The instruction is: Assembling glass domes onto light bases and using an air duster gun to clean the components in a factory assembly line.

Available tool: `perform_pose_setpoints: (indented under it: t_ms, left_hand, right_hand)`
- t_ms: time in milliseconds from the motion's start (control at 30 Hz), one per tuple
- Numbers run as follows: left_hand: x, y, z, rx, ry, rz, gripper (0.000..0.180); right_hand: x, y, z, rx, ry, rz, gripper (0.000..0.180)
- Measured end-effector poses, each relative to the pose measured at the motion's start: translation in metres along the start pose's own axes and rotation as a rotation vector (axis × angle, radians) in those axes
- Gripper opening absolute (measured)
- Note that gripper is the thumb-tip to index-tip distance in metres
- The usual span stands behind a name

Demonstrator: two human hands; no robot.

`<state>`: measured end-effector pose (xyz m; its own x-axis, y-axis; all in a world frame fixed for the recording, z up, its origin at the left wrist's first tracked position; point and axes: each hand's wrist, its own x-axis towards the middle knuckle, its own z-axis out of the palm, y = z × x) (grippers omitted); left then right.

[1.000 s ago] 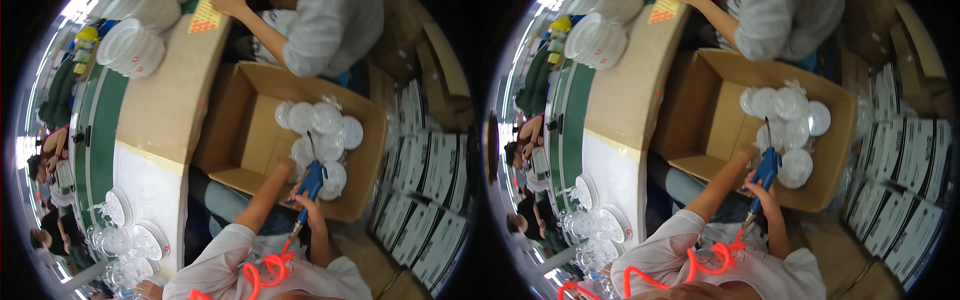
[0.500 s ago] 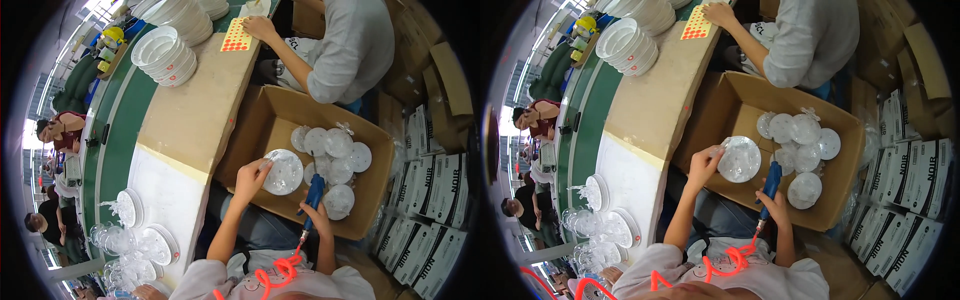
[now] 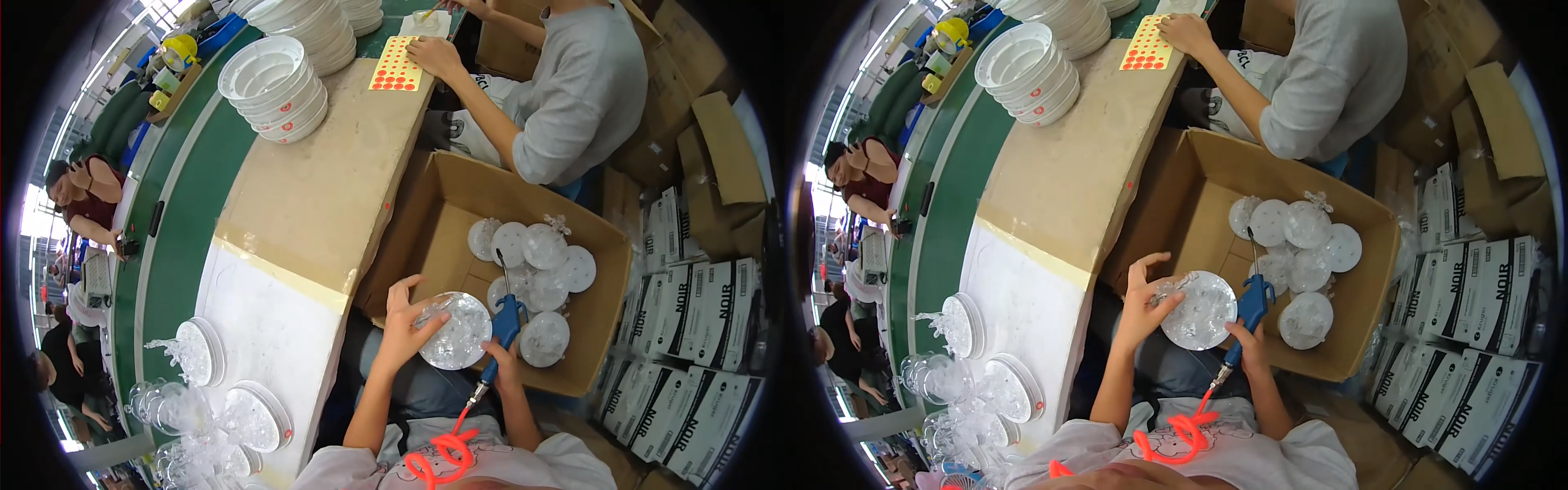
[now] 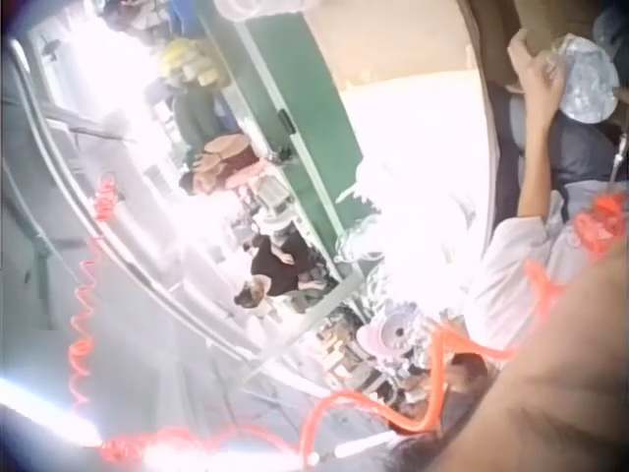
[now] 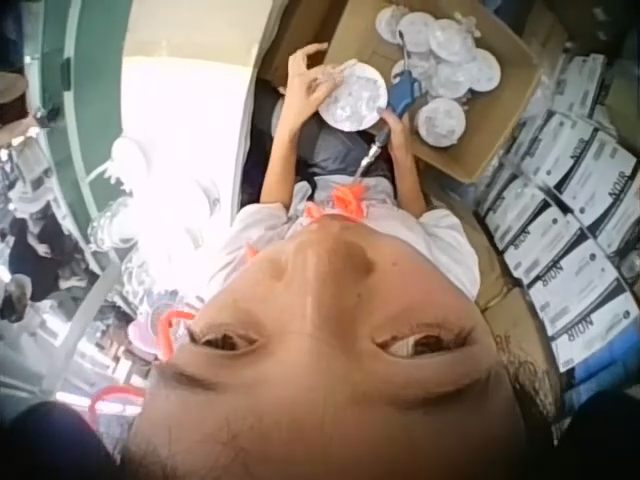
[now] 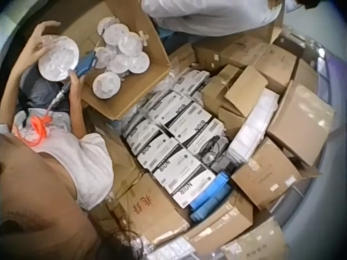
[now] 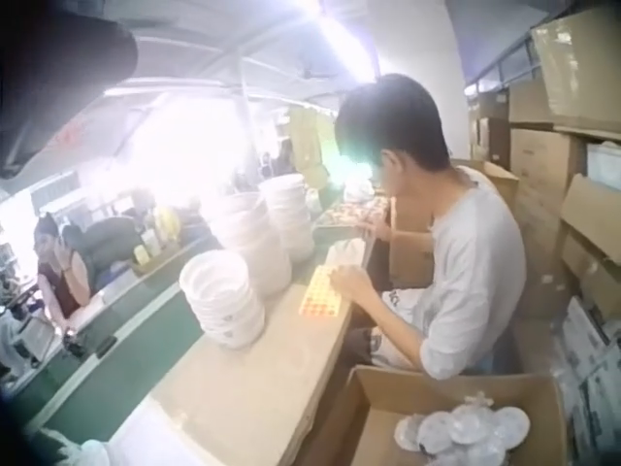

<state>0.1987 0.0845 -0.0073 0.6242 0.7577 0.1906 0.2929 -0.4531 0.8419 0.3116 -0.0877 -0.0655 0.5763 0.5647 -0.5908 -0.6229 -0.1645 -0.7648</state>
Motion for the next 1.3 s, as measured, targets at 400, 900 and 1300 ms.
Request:
perform_pose_setpoints:
  t_ms: [400,900,1300]
  left_hand:
    - [-0.062,-0.096,0.051,-2.165,-0.315,-0.859,0.047]
    - [0.068,-0.171,0.101,-1.530,0.116,-0.686,0.053]
    - [0.054,-0.195,0.115,-1.519,0.170,-0.761,0.047]
  right_hand:
    - [0.015,-0.014,0.013,-0.099,-0.066,0.000,0.030]
    - [-0.002,0.002,0.007,0.210,-0.398,0.333,0.031]
    - [-0.019,-0.012,0.034,-0.342,-0.454,0.151,0.022]
